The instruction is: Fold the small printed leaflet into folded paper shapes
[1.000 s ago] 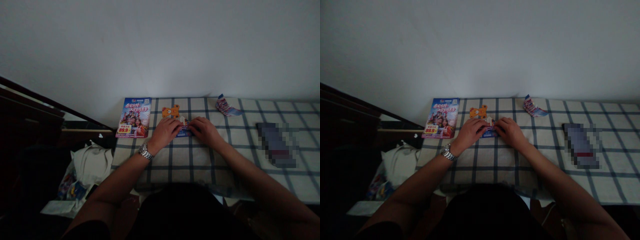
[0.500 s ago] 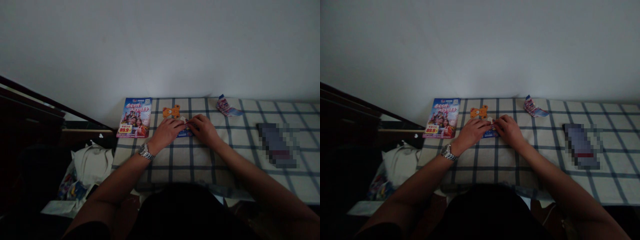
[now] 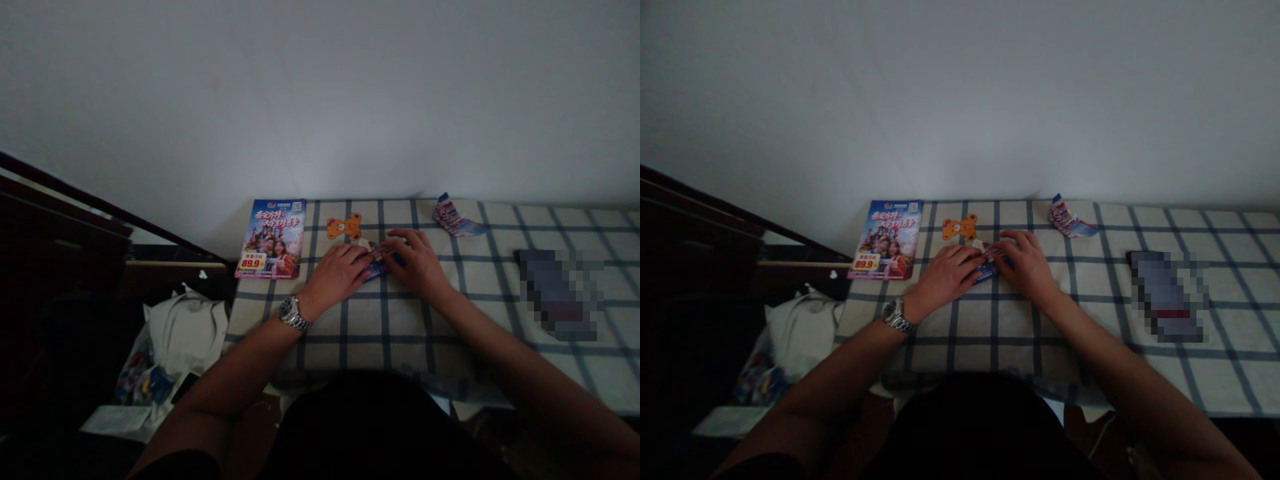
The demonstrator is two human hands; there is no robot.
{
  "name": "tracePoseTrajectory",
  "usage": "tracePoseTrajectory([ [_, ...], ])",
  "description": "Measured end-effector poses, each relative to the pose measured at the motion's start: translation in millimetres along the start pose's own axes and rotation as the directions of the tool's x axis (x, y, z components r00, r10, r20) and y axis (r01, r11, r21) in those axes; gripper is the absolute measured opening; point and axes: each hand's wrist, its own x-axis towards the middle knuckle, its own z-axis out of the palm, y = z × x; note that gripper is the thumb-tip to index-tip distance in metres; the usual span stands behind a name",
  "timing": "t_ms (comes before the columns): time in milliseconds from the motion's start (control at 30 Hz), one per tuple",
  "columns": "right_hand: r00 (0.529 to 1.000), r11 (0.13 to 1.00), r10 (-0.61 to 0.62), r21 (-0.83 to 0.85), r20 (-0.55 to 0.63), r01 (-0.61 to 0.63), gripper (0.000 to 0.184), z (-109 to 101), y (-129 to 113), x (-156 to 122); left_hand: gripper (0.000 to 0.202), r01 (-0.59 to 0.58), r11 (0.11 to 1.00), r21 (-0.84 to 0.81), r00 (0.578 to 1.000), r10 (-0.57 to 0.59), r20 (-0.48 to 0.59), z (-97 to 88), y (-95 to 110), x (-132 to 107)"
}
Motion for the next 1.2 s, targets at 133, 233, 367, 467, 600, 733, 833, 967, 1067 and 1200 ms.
tracePoseTrajectory([
  [133,0.997,0.998,-0.049,0.040,0.060,0.047,0.026,-4,-4,-4,0.036,-0.012,0.999,-0.042,1.000,0.012,-0.008,0.4,3,0],
  [233,0.989,0.995,-0.086,0.065,0.122,0.078,0.031,-5,-5,-8,0.040,0.004,0.999,-0.040,1.000,-0.004,-0.013,1.9,5,0],
  [367,0.984,0.993,-0.104,0.078,0.147,0.093,0.036,-6,-5,-13,0.040,0.030,1.000,-0.002,1.000,-0.030,-0.002,1.3,8,-1],
  [467,0.985,0.992,-0.097,0.099,0.143,0.084,0.037,-5,-4,-14,0.040,0.044,0.999,0.015,0.999,-0.045,0.007,0.2,12,0],
  [600,0.983,0.987,-0.107,0.133,0.149,0.087,0.038,-3,-1,-15,0.044,0.052,0.999,0.010,0.999,-0.052,0.008,1.2,14,1],
  [733,0.984,0.985,-0.110,0.149,0.143,0.089,0.037,-2,2,-15,0.041,0.044,0.998,-0.048,0.999,-0.045,-0.007,3.6,13,0],
  [833,0.984,0.986,-0.111,0.137,0.137,0.092,0.034,-2,3,-15,0.037,0.033,0.998,-0.059,0.999,-0.033,-0.010,4.3,10,-1],
  [967,0.980,0.988,-0.128,0.108,0.150,0.112,0.033,-1,4,-16,0.034,0.017,0.998,-0.065,0.999,-0.019,-0.028,4.9,4,-3],
  [1067,0.979,0.987,-0.132,0.109,0.158,0.115,0.034,0,5,-17,0.034,0.004,0.993,-0.117,0.998,-0.010,-0.058,5.9,0,-5],
  [1200,0.980,0.986,-0.141,0.110,0.144,0.125,0.035,1,5,-19,0.032,-0.004,0.988,-0.157,0.998,-0.007,-0.069,6.2,-2,-6],
])
